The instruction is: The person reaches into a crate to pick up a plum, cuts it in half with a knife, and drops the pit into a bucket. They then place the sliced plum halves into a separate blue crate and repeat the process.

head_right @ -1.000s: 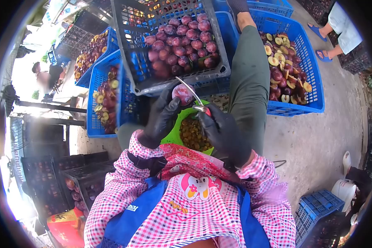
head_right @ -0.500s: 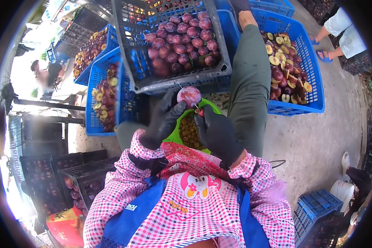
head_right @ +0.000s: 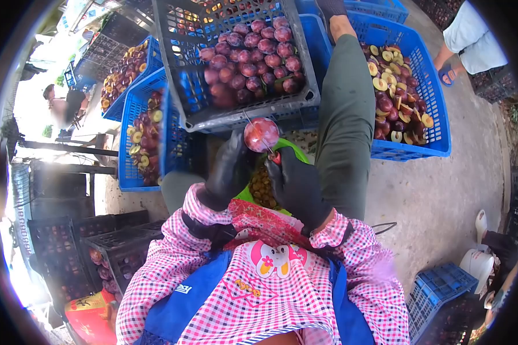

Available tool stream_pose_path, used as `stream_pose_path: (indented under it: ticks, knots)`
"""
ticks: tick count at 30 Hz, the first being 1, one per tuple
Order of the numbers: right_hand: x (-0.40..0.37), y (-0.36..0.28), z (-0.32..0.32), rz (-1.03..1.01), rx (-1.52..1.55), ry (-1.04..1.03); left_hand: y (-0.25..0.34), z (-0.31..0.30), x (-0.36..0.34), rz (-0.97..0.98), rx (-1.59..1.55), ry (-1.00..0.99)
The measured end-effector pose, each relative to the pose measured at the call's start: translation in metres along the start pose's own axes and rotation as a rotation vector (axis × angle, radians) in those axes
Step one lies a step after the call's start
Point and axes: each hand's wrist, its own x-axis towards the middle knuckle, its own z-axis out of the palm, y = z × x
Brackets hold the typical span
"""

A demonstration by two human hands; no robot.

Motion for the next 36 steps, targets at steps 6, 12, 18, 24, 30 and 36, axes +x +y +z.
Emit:
stream_pose_path:
  ticks: [6,12,18,24,30,36]
  knots:
    - [-0.002,0.0,0.0,-0.013,-0.039,0.003,-0.002,-0.011,-0.007,0.07,0.338,0.002]
    - [0.0,0.004,0.001,-0.004,-0.029,-0.02,0.007,-0.002,-0.004,0.015,0.103,-0.016]
    - [0.001,0.004,-0.001,0.149,0.159,-0.091,-0.002,-0.01,-0.003,0.17,0.408,0.042]
    - [0.0,0.0,-0.009,0.445,0.639,0.058,-0.014,-0.017,-0.012,-0.086,0.067,0.01]
    - [0.019,0.004,-0.012,-0.029,0.225,0.03,-0.019,0.008,-0.024,-0.012,0.163,0.002]
    - [0.017,-0.002,-0.019,-0.106,-0.048,0.09,-0.028,0.017,-0.027,-0.043,0.04,-0.073]
